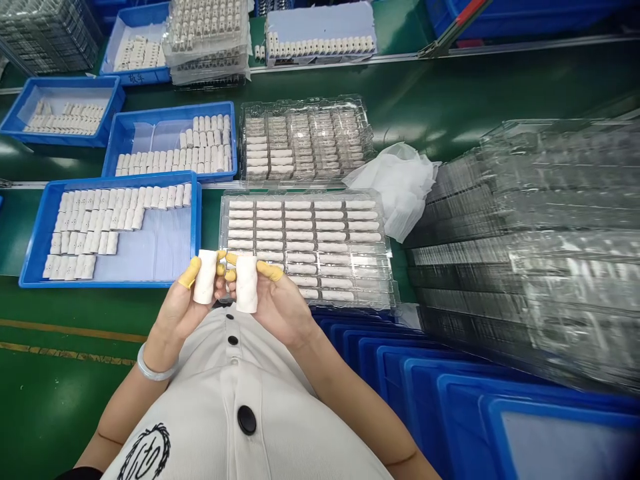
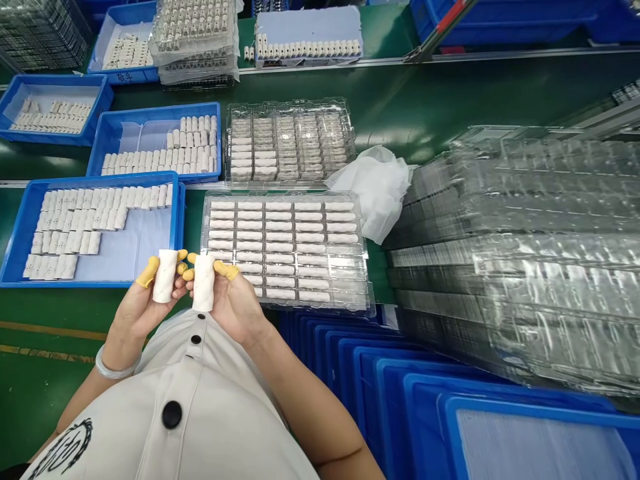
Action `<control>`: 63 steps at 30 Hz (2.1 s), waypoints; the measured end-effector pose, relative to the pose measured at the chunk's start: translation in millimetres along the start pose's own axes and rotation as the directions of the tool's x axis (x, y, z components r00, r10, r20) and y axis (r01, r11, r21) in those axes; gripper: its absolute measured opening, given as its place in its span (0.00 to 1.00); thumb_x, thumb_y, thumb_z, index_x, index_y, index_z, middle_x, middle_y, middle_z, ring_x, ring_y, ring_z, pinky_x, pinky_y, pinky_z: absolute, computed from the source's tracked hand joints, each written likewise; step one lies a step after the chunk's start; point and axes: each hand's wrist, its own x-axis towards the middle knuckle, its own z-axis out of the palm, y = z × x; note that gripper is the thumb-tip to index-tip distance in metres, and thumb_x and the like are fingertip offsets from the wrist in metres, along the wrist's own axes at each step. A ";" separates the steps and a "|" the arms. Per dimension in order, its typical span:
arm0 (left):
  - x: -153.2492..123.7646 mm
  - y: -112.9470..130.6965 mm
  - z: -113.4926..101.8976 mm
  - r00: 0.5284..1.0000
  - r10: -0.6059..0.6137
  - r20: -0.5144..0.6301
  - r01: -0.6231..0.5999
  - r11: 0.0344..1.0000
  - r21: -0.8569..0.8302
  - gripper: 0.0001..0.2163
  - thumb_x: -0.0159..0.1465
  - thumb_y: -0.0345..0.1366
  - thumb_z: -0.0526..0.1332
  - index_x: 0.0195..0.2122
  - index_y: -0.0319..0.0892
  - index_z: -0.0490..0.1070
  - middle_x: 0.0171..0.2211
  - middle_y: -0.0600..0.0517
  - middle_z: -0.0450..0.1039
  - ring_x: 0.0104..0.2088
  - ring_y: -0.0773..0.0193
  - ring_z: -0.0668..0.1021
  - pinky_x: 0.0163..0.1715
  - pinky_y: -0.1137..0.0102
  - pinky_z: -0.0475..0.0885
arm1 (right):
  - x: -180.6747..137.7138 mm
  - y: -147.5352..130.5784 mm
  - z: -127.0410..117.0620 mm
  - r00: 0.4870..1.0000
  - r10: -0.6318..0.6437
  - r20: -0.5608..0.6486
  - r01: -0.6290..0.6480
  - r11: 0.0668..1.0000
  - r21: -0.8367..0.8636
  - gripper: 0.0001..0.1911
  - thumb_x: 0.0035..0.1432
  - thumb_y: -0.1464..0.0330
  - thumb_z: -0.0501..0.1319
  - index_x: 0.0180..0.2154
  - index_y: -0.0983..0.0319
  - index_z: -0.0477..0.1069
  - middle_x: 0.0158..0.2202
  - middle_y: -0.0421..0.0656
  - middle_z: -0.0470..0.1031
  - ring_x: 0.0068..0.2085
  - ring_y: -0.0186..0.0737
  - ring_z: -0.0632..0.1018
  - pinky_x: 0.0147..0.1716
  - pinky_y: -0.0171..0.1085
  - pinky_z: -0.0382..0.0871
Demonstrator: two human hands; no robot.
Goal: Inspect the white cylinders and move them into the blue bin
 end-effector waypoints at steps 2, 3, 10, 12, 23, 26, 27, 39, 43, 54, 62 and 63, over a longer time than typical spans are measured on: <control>0.1 -0.8 -0.2 1.000 0.017 0.014 -0.017 1.000 0.013 0.19 0.70 0.39 0.48 0.40 0.33 0.75 0.24 0.47 0.70 0.25 0.66 0.73 0.27 0.72 0.71 | 0.7 1.0 -1.7 1.000 -0.013 0.018 0.013 1.000 -0.008 0.14 0.59 0.66 0.54 0.37 0.67 0.75 0.30 0.46 0.77 0.34 0.40 0.76 0.41 0.41 0.71; 0.1 -1.1 -0.3 1.000 0.026 0.017 -0.027 0.999 0.026 0.18 0.70 0.39 0.48 0.41 0.33 0.75 0.24 0.47 0.70 0.25 0.66 0.73 0.28 0.71 0.72 | 0.8 1.3 -2.5 0.999 -0.026 0.020 0.026 1.000 -0.010 0.11 0.57 0.66 0.56 0.36 0.66 0.74 0.30 0.45 0.77 0.34 0.39 0.76 0.41 0.40 0.71; 2.3 -5.6 -4.8 0.999 0.005 0.053 -0.009 0.997 0.075 0.16 0.69 0.40 0.50 0.45 0.36 0.74 0.27 0.48 0.72 0.25 0.66 0.73 0.29 0.70 0.72 | -1.2 2.7 -6.2 0.993 -0.069 0.093 0.081 0.988 -0.131 0.13 0.50 0.62 0.68 0.31 0.65 0.70 0.24 0.42 0.75 0.25 0.33 0.74 0.28 0.33 0.69; 4.9 -8.2 -7.4 0.995 -0.018 0.102 0.012 0.998 0.067 0.19 0.69 0.44 0.50 0.43 0.35 0.74 0.24 0.49 0.68 0.23 0.68 0.70 0.27 0.71 0.71 | -1.9 3.5 -5.7 0.994 -0.084 0.069 0.094 0.982 -0.165 0.13 0.51 0.62 0.69 0.32 0.64 0.69 0.24 0.41 0.76 0.23 0.32 0.74 0.25 0.31 0.68; 6.5 -3.7 -0.3 0.994 -0.030 -0.106 0.032 0.999 0.017 0.19 0.70 0.39 0.47 0.42 0.32 0.74 0.26 0.45 0.71 0.23 0.66 0.74 0.24 0.72 0.71 | -6.7 -5.4 3.8 0.994 -0.099 0.049 0.102 0.993 -0.055 0.21 0.68 0.57 0.47 0.49 0.64 0.68 0.34 0.48 0.79 0.36 0.42 0.80 0.43 0.47 0.74; 6.3 -2.8 2.8 0.992 -0.034 -0.123 0.033 0.999 -0.013 0.19 0.70 0.38 0.45 0.41 0.33 0.74 0.25 0.45 0.72 0.23 0.66 0.74 0.23 0.73 0.71 | -6.8 -6.3 4.1 0.994 -0.099 0.038 0.101 0.994 -0.043 0.22 0.68 0.58 0.45 0.49 0.65 0.68 0.35 0.49 0.79 0.37 0.42 0.80 0.44 0.47 0.74; 6.5 -2.7 3.3 0.991 -0.039 -0.126 0.037 0.999 -0.020 0.20 0.71 0.38 0.45 0.41 0.33 0.75 0.25 0.45 0.72 0.23 0.66 0.75 0.23 0.73 0.72 | -6.6 -6.5 4.2 0.995 -0.098 0.034 0.100 0.994 -0.041 0.22 0.69 0.59 0.44 0.49 0.66 0.69 0.35 0.49 0.79 0.37 0.42 0.80 0.44 0.47 0.74; 8.7 -7.0 -3.5 0.999 -0.006 -0.049 0.007 1.000 0.022 0.18 0.69 0.39 0.49 0.41 0.31 0.74 0.28 0.44 0.74 0.27 0.65 0.76 0.27 0.71 0.74 | -3.3 -5.8 -0.8 0.996 -0.090 -0.006 0.089 0.993 -0.072 0.13 0.63 0.68 0.53 0.42 0.67 0.73 0.34 0.47 0.80 0.36 0.40 0.79 0.43 0.42 0.74; 8.3 -9.0 -3.4 0.997 -0.020 -0.076 0.024 0.998 0.057 0.15 0.69 0.36 0.50 0.40 0.32 0.74 0.27 0.45 0.73 0.27 0.65 0.75 0.28 0.71 0.74 | -3.6 -5.6 -5.8 0.994 -0.102 -0.046 0.097 0.989 -0.109 0.09 0.54 0.69 0.65 0.38 0.66 0.73 0.29 0.44 0.78 0.30 0.35 0.78 0.37 0.35 0.73; 9.2 -11.1 -6.1 0.997 -0.074 0.005 0.073 0.995 0.064 0.17 0.69 0.40 0.50 0.35 0.32 0.73 0.26 0.47 0.68 0.23 0.69 0.70 0.24 0.74 0.68 | -2.0 -1.9 -6.9 0.995 -0.073 0.075 0.077 0.995 -0.060 0.18 0.62 0.58 0.57 0.45 0.65 0.69 0.33 0.47 0.79 0.34 0.42 0.79 0.40 0.44 0.74; 6.6 -7.1 -2.9 0.996 -0.082 0.019 0.082 0.997 0.005 0.23 0.69 0.46 0.46 0.39 0.31 0.74 0.27 0.46 0.68 0.24 0.69 0.70 0.23 0.74 0.68 | -2.3 -4.8 -3.9 0.999 -0.038 0.028 0.038 0.999 -0.005 0.19 0.66 0.57 0.50 0.49 0.64 0.66 0.34 0.47 0.79 0.36 0.42 0.80 0.42 0.46 0.74; 6.2 -6.9 -1.8 0.996 -0.086 0.030 0.086 0.996 -0.005 0.24 0.69 0.47 0.46 0.40 0.31 0.74 0.27 0.46 0.67 0.24 0.69 0.70 0.23 0.75 0.67 | -1.9 -4.4 -4.1 0.999 -0.036 0.023 0.036 0.999 0.001 0.19 0.67 0.58 0.49 0.49 0.64 0.66 0.34 0.47 0.79 0.36 0.42 0.80 0.43 0.46 0.74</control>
